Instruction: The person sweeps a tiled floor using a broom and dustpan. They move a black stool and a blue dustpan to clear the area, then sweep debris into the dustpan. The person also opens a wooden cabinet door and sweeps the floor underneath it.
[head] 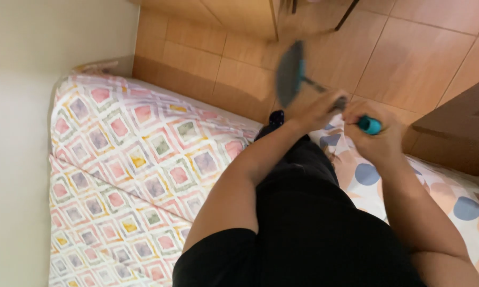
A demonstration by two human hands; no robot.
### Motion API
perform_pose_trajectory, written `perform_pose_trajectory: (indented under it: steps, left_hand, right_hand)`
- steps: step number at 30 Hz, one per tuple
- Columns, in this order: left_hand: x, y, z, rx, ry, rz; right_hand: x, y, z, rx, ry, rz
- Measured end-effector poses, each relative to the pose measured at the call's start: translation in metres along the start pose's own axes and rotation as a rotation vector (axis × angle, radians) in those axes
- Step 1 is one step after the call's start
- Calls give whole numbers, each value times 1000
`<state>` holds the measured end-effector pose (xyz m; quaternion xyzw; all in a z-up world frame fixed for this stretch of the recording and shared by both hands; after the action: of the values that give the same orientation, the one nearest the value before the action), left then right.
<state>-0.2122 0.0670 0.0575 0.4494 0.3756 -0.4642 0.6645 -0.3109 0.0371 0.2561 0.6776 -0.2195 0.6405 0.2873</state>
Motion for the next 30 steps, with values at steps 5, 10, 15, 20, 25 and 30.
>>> perform_pose_trajectory:
  steps: [5, 10, 15, 20, 25, 30]
  left_hand:
    - [-54, -23, 68, 8, -89, -147]
    - [-95, -23, 60, 97, -115, 3]
    - [-125, -19, 57, 37, -216, 78]
    - [-50, -66, 94, 61, -97, 95]
    - [8, -87, 165, 220, 9, -49]
    - [-22, -39, 162, 141, -98, -29]
  right_hand:
    - [32, 20, -8, -84, 108, -349]
    - [88, 10, -26, 107, 276, -442]
    - [109, 28, -33, 72, 246, -313]
    - [59, 98, -11, -215, -32, -250]
    - [28, 107, 25, -307, -105, -485]
    - [41, 70, 30, -262, -152, -592]
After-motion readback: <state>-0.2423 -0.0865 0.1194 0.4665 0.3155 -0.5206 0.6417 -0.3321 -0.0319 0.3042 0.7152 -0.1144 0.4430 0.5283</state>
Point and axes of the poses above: each hand's wrist, its own z-axis towards the middle knuckle, its own y-axis out of the back of the hand, x = y × z, the point moved 7 cm from there along z, towards the middle knuckle, and after that the axes turned 4 degrees about -y, right-handed, at the moved point
